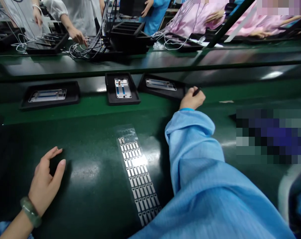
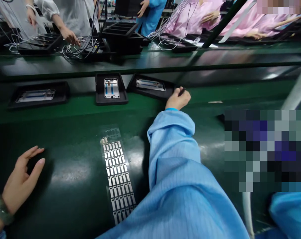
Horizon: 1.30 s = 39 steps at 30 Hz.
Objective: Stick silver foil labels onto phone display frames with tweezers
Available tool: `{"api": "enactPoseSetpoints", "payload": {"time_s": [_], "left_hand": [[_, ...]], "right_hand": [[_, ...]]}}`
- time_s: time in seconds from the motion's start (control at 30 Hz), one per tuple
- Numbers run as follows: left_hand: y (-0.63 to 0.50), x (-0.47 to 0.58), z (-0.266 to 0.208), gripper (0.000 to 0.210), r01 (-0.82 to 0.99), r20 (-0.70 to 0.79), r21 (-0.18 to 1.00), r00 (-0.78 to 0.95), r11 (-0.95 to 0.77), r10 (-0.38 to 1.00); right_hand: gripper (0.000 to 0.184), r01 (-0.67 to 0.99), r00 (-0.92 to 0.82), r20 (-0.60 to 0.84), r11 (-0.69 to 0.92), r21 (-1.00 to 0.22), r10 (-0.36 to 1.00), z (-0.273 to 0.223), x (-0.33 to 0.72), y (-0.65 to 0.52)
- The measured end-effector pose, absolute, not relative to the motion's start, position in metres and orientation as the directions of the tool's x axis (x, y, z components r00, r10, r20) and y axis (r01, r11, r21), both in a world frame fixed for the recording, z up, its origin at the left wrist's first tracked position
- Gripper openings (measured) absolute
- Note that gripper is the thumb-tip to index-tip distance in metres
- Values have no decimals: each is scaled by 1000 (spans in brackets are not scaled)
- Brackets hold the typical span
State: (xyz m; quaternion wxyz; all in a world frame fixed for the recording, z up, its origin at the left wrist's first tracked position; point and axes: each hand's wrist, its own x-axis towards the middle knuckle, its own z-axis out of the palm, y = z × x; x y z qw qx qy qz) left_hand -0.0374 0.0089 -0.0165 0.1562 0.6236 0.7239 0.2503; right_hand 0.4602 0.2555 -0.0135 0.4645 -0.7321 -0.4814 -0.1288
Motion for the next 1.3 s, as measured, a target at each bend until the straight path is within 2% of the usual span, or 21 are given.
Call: {"api": "enactPoseSetpoints", "payload": {"time_s": [0.1,0.17,0.2,0.23,0.3,0.6,1.13,1.3], "left_hand": [[11,-36,-18,51,844,103,534,-125,51,987],[12,-37,-19,49,841,109,540,-110,34,988],[12,-37,-20,49,834,111,551,-109,30,988],[13,-37,-20,48,826,110,562,-110,30,988],[12,-38,-21,47,815,109,578,-113,30,988],[12,-38,-20,44,809,96,586,-117,39,988],[12,-41,-21,49,796,77,603,-126,54,989],[13,-42,-21,47,779,89,625,-140,54,986]], "right_hand": [[27,878,352,633,-10,-478,689,-15,419,258],[29,911,99,593,167,-377,799,-18,380,255],[38,916,-151,489,308,-258,859,-20,361,253],[39,902,-250,433,371,-221,866,-22,344,251],[32,891,-325,384,415,-182,864,-25,319,248],[26,850,-457,305,512,-129,836,-14,289,215],[25,827,-484,282,538,-161,828,-4,268,195],[24,751,-582,240,626,-210,777,9,254,175]]}}
